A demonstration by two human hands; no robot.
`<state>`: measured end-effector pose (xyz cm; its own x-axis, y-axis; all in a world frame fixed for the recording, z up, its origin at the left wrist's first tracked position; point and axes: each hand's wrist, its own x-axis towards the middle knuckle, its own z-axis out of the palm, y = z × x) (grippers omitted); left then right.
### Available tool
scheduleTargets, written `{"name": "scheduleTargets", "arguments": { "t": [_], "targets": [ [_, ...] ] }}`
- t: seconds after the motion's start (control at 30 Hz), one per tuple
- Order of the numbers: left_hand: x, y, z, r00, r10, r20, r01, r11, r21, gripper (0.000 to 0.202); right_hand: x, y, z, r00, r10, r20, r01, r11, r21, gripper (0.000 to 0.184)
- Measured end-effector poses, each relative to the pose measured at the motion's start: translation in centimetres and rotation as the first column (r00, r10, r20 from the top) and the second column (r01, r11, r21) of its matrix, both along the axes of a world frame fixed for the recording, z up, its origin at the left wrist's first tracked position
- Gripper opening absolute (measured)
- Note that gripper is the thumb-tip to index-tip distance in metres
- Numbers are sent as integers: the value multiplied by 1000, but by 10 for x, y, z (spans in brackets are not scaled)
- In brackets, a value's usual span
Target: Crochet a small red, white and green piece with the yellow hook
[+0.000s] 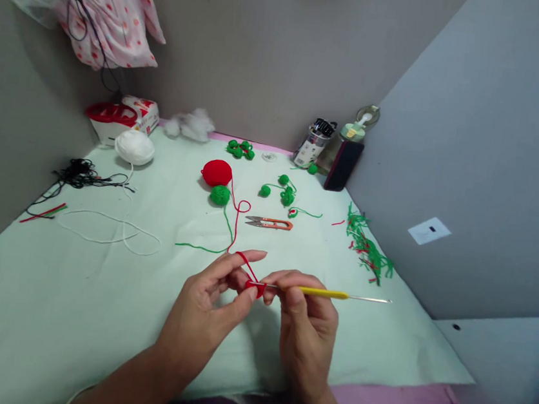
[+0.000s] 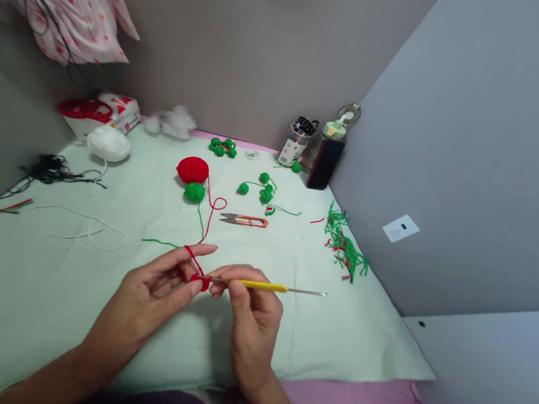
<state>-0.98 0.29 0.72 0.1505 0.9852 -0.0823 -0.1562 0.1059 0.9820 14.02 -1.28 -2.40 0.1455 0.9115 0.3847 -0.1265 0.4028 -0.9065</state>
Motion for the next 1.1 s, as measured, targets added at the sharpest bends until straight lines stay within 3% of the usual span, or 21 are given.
{"name": "scheduleTargets", "arguments": {
  "t": [0.2, 0.4, 0.53, 0.6, 0.67, 0.73, 0.77, 0.87, 0.97, 1.1],
  "targets": [
    [-2, -2, -4, 986, 38, -162, -10, 986, 168, 39, 2, -8, 9, 969, -86, 232, 54, 988, 143, 22],
    [0, -3, -2, 998, -13, 68, 15, 999, -34, 34, -9, -5, 3, 995, -85, 54, 81, 995, 66, 19],
    [-1, -2, -3, 986, 45, 162, -35, 997, -66, 34, -6, -6, 1, 975, -146, 167, 121, 981, 148, 24],
    [-2, -2, -3, 979, 61, 195, -43, 994, -99, 37, -2, -8, -1, 901, -237, 363, 140, 952, 274, 32],
    [-2, -2, -2, 966, 54, 254, -16, 989, -149, 46, 3, -9, -5, 751, -358, 555, 103, 894, 437, 45],
    [-2, -1, -1, 936, 9, 352, 73, 973, -218, 53, 6, -10, -8, 656, -425, 624, 46, 847, 529, 53],
    [-2, -1, 0, 913, -14, 407, 128, 958, -255, 54, 7, -10, -8, 670, -416, 615, 37, 846, 532, 54],
    [-4, 2, 2, 855, -34, 517, 237, 913, -331, 53, 8, -8, -4, 840, -264, 474, 57, 912, 407, 47],
    [-8, 4, 2, 890, -24, 456, 183, 934, -308, 50, 9, -6, 5, 960, -132, 248, 73, 970, 232, 31],
    [-10, 2, -2, 957, -34, 288, 88, 980, -179, 40, 10, -1, 11, 999, -10, -52, 12, 999, 41, 15]
  ]
}}
